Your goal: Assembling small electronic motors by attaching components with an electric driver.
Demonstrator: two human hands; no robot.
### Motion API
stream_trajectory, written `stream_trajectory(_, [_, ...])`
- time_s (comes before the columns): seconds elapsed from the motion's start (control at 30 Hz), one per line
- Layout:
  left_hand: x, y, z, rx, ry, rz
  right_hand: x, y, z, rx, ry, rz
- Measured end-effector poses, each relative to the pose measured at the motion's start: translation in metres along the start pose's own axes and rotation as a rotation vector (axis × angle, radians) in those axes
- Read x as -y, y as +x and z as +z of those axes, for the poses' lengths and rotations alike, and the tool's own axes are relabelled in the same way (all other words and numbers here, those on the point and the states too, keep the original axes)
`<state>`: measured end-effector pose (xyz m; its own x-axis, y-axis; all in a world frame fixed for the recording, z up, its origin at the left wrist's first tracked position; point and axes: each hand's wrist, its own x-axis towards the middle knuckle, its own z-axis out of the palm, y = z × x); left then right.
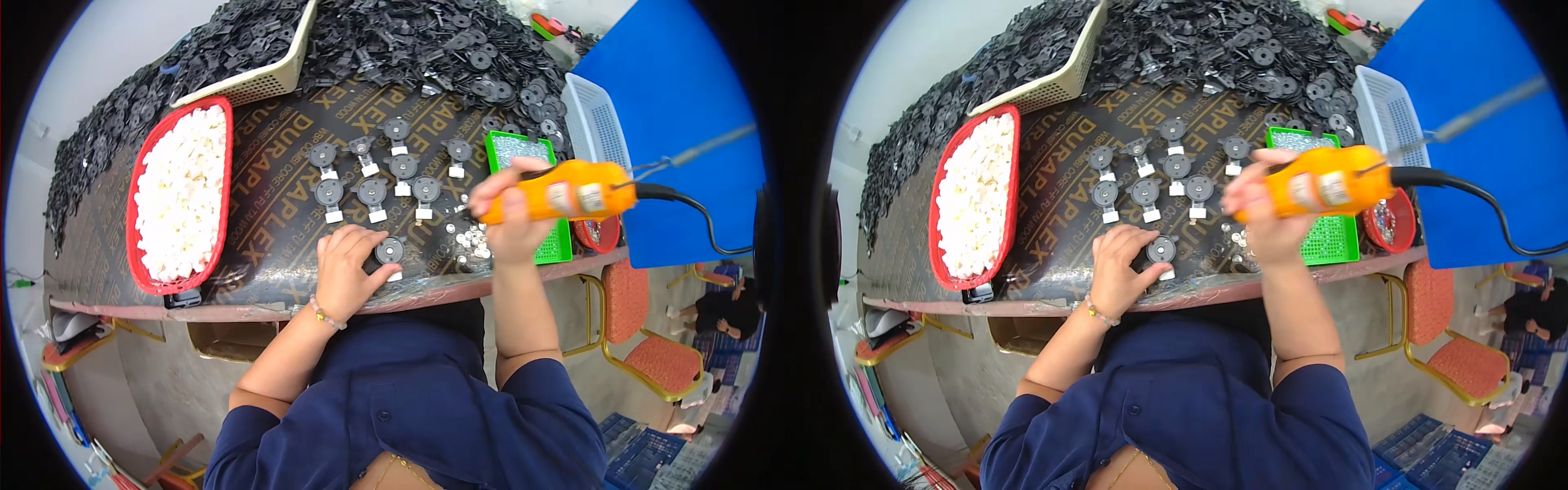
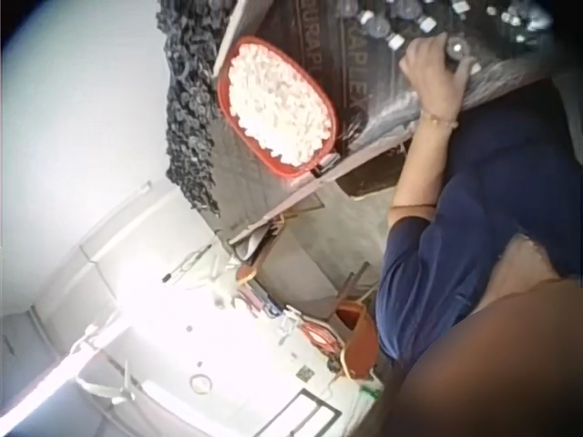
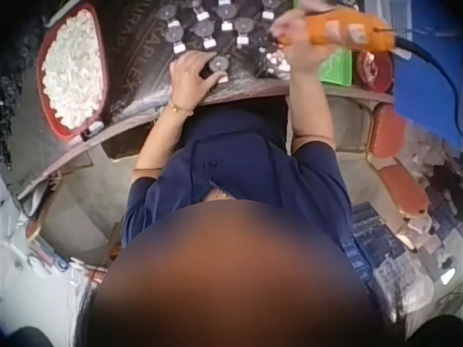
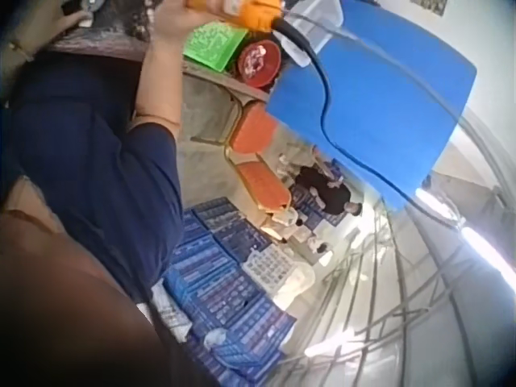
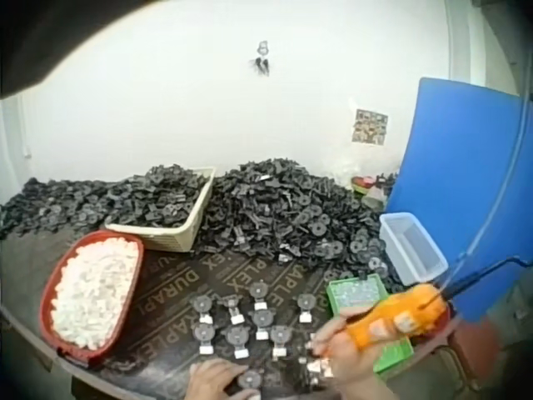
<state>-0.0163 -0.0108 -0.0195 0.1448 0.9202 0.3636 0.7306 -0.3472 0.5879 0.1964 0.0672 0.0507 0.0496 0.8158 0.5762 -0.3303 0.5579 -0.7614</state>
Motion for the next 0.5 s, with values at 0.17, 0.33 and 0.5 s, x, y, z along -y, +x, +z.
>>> stream_trajectory(0.17, [-0.004, 0.004, 0.002, -0.021, 0.016, 0.027, 0.013, 0.023, -0.082, -0.269, -0.474, -0.018])
stream_trajectory(0.33, [-0.006, 0.005, 0.002, -0.003, 0.013, 0.020, 0.000, 0.016, -0.121, -0.353, -0.568, -0.022])
stream_trajectory(0.5, [-0.008, 0.006, 0.002, 0.013, 0.009, -0.003, 0.003, 0.013, -0.122, -0.407, -0.547, -0.007])
